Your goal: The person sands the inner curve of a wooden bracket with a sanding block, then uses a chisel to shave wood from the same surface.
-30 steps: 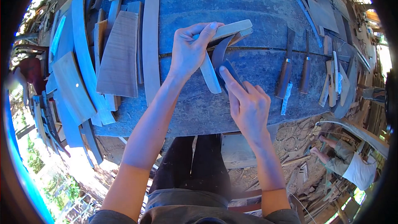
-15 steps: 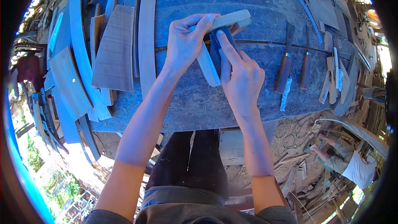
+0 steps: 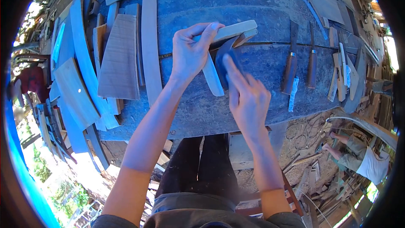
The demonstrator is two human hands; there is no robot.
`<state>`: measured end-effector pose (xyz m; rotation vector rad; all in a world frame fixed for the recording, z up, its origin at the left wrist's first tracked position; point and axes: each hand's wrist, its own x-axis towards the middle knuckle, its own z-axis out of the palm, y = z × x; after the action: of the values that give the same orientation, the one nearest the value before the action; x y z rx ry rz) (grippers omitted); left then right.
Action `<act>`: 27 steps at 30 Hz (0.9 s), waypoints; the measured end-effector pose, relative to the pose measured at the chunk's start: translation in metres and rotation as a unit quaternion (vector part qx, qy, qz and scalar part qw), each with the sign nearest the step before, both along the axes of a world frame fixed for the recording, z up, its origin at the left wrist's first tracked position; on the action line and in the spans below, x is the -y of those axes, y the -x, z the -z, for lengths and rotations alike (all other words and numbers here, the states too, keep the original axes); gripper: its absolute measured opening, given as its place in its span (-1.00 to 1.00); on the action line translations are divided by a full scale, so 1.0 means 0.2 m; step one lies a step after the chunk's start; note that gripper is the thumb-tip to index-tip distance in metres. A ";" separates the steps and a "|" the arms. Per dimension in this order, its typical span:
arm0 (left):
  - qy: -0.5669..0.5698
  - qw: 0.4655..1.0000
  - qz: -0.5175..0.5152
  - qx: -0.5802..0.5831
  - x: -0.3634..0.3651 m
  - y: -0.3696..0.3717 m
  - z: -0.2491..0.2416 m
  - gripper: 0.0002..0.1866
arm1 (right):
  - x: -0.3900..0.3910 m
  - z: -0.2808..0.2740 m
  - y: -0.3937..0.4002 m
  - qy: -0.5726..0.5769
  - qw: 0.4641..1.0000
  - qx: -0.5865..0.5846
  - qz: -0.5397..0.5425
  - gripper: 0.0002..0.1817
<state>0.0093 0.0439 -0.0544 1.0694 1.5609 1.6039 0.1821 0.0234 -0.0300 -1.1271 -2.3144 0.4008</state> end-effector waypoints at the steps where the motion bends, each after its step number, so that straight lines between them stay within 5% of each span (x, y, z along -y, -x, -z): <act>1: -0.016 1.000 -0.003 0.001 0.00 -0.01 0.00 -0.75 | 0.03 -0.02 -0.02 -0.001 1.000 0.003 0.003 -0.35; 7: 0.015 1.000 0.013 0.013 0.00 0.02 -0.02 -0.74 | -0.10 -0.03 0.06 0.011 0.998 0.051 0.022 -0.42; 9: 0.017 1.000 0.008 0.000 -0.01 0.02 -0.03 -0.74 | -0.12 0.05 0.06 0.144 0.977 -0.154 0.027 -0.53; 14: 0.019 0.999 -0.017 -0.025 0.01 -0.01 -0.03 -0.74 | -0.03 0.20 -0.18 0.191 0.906 -0.336 0.171 -0.61; 18: 0.032 0.999 0.008 -0.042 0.01 0.00 -0.05 -0.70 | 0.05 0.43 -0.25 0.198 0.906 -0.284 0.244 -0.58; 21: 0.112 0.987 0.089 -0.077 0.04 0.06 -0.12 -0.58 | 0.09 0.54 -0.25 -0.031 0.980 -0.030 0.194 -0.53; 23: 0.205 0.957 0.192 -0.066 0.05 0.13 -0.20 -0.39 | 0.08 0.55 -0.26 -0.036 0.977 -0.054 0.205 -0.53; 27: 0.229 0.945 0.235 0.008 0.06 0.21 -0.18 -0.37 | 0.09 0.55 -0.26 -0.017 0.977 -0.044 0.207 -0.52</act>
<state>-0.0332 0.0319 -0.0175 1.0562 1.4298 0.8732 0.2344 0.0054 -0.1404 -1.4969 -1.9358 0.2452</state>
